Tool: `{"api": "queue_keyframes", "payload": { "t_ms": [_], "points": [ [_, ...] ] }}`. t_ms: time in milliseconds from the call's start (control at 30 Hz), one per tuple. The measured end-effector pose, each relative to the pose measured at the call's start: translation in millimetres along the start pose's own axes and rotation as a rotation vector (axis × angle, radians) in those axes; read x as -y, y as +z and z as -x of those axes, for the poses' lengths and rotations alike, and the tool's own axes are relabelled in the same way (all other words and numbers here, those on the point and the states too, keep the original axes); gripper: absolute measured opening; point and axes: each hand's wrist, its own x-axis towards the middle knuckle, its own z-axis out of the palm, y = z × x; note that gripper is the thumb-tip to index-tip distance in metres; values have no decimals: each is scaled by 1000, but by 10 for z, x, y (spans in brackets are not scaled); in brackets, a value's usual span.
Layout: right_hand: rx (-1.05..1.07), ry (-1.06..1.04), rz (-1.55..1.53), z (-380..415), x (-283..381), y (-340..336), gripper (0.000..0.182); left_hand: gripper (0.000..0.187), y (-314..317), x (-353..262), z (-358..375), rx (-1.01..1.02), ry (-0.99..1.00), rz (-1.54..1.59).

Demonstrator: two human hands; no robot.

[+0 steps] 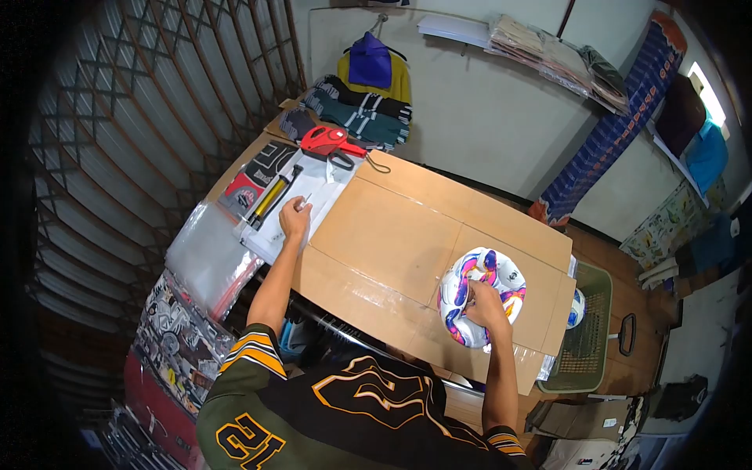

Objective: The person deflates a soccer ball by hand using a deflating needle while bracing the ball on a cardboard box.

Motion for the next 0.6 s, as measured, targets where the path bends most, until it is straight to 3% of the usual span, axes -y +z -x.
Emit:
{"api": "queue_keyframes", "payload": {
  "t_ms": [200, 400, 467, 500, 533, 567, 600],
  "points": [
    [-20, 20, -74, 11, -45, 47, 26, 42, -321, -362, 644, -121, 36, 163],
    [-37, -40, 84, 45, -65, 70, 16, 24, -954, -870, 2342, -52, -8, 301],
    [-65, -21, -64, 100, -245, 141, 15, 23, -1122, -882, 2976, -8, -162, 438],
    [-108, 36, -214, 99, -305, 191, 14, 20, -1201, -799, 3274, -19, -139, 341],
    [-229, 38, -188, 134, -220, 179, 12, 20, -1276, -712, 3563, 1, -231, 353],
    [-183, 9, -185, 183, -137, 173, 12, 19, -1342, -599, 3880, 22, -327, 367],
    [-346, 64, -284, 236, -71, 170, 14, 21, -1367, -383, 4229, 55, -368, 371]
  ]
}}
